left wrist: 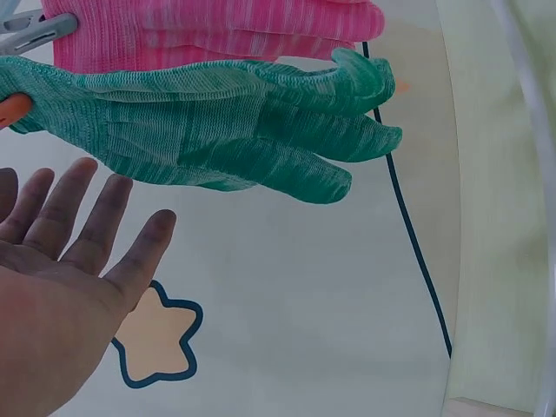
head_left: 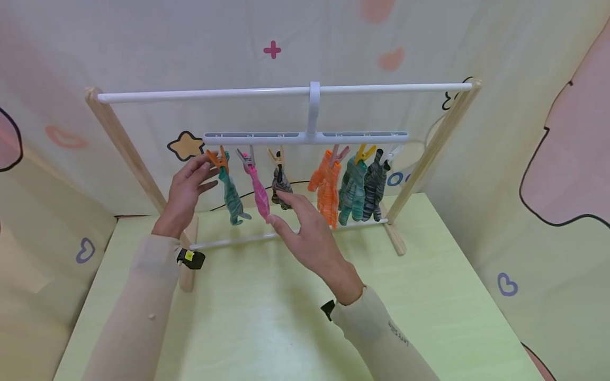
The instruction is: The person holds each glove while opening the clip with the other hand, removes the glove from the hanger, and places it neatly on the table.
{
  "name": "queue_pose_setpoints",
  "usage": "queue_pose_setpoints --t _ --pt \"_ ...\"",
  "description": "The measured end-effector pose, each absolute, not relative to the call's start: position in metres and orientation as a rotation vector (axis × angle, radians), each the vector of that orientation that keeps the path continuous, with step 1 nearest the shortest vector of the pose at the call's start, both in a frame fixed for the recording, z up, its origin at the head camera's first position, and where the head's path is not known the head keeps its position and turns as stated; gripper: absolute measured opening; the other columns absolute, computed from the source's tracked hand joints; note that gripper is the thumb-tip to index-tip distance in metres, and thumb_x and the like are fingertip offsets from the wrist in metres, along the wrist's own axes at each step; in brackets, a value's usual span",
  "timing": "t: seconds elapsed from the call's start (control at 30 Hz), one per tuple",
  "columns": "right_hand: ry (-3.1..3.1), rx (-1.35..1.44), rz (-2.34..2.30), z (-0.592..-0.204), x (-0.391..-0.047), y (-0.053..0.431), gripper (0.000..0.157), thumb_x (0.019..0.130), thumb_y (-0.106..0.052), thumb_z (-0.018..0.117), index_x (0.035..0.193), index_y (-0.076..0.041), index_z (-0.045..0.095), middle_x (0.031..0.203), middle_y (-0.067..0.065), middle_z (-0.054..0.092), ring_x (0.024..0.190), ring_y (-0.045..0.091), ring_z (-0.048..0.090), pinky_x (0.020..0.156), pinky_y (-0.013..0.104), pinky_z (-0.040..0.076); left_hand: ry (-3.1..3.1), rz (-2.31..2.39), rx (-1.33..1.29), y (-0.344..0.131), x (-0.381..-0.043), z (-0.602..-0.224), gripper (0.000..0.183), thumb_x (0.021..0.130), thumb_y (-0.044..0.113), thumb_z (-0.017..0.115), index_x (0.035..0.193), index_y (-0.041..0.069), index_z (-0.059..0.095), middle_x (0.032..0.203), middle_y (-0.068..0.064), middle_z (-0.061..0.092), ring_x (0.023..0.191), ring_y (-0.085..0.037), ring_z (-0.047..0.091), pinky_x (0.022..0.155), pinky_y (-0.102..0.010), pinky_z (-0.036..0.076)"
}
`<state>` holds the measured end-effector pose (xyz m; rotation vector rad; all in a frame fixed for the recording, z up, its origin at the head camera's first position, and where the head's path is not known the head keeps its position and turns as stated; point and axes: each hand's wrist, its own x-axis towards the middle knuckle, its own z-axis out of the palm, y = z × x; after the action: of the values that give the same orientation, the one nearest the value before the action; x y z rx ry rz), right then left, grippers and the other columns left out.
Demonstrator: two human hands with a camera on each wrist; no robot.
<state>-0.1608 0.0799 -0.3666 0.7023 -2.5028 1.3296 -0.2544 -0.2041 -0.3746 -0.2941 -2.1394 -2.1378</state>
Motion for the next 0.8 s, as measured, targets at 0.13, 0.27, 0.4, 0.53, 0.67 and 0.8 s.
queue_pose_setpoints --t 0.13,0.27,0.4,0.53,0.67,0.8 --pt "-2.486 0.727 1.318 -0.366 -0.161 0.08 0.054 0.107 -0.027 0.068 0.153 -0.004 0.054 0.152 0.011 0.056 0.144 0.028 0.05 0.117 0.051 0.043 -2.141 -2.14 -0.298 -0.203 -0.253 -0.373 0.04 0.116 0.029 0.045 0.152 0.015 0.058 0.138 -0.001 0.06 0.133 -0.021 0.055 0.12 -0.054 0.037" --pt "-2.493 0.724 1.321 -0.364 -0.16 0.08 0.053 0.107 -0.028 0.067 0.153 -0.005 0.054 0.152 0.011 0.057 0.144 0.028 0.049 0.116 0.051 0.043 -2.156 -2.112 -0.293 -0.202 -0.252 -0.372 0.04 0.117 0.029 0.044 0.152 0.015 0.058 0.135 0.001 0.062 0.13 -0.02 0.056 0.12 -0.055 0.037" --pt "-2.486 0.706 1.325 -0.362 -0.159 0.076 0.054 0.107 -0.028 0.067 0.153 -0.004 0.054 0.152 0.011 0.057 0.144 0.028 0.05 0.116 0.052 0.044 -2.184 -2.081 -0.309 -0.203 -0.256 -0.37 0.042 0.116 0.03 0.044 0.152 0.012 0.058 0.133 0.003 0.064 0.129 -0.018 0.058 0.12 -0.056 0.036" --pt "-2.471 0.691 1.309 -0.362 -0.16 0.07 0.053 0.106 -0.028 0.067 0.151 -0.004 0.055 0.15 0.012 0.058 0.141 0.028 0.052 0.113 0.052 0.047 -2.193 -2.087 -0.339 -0.206 -0.261 -0.37 0.039 0.116 0.031 0.047 0.147 0.014 0.062 0.13 0.005 0.068 0.127 -0.016 0.059 0.119 -0.056 0.036" --pt "-2.454 0.685 1.271 -0.362 -0.161 0.062 0.051 0.106 -0.027 0.068 0.15 -0.003 0.056 0.148 0.012 0.06 0.138 0.028 0.055 0.111 0.049 0.05 -2.196 -2.118 -0.383 -0.21 -0.266 -0.371 0.033 0.114 0.032 0.052 0.14 0.017 0.067 0.127 0.007 0.073 0.125 -0.017 0.061 0.118 -0.055 0.037" --pt "-2.433 0.682 1.261 -0.358 -0.161 0.052 0.051 0.106 -0.026 0.068 0.149 -0.003 0.056 0.147 0.011 0.061 0.137 0.027 0.056 0.11 0.048 0.051 -2.207 -2.117 -0.422 -0.215 -0.27 -0.372 0.029 0.112 0.028 0.057 0.135 0.017 0.07 0.123 0.008 0.075 0.121 -0.017 0.063 0.114 -0.045 0.043"
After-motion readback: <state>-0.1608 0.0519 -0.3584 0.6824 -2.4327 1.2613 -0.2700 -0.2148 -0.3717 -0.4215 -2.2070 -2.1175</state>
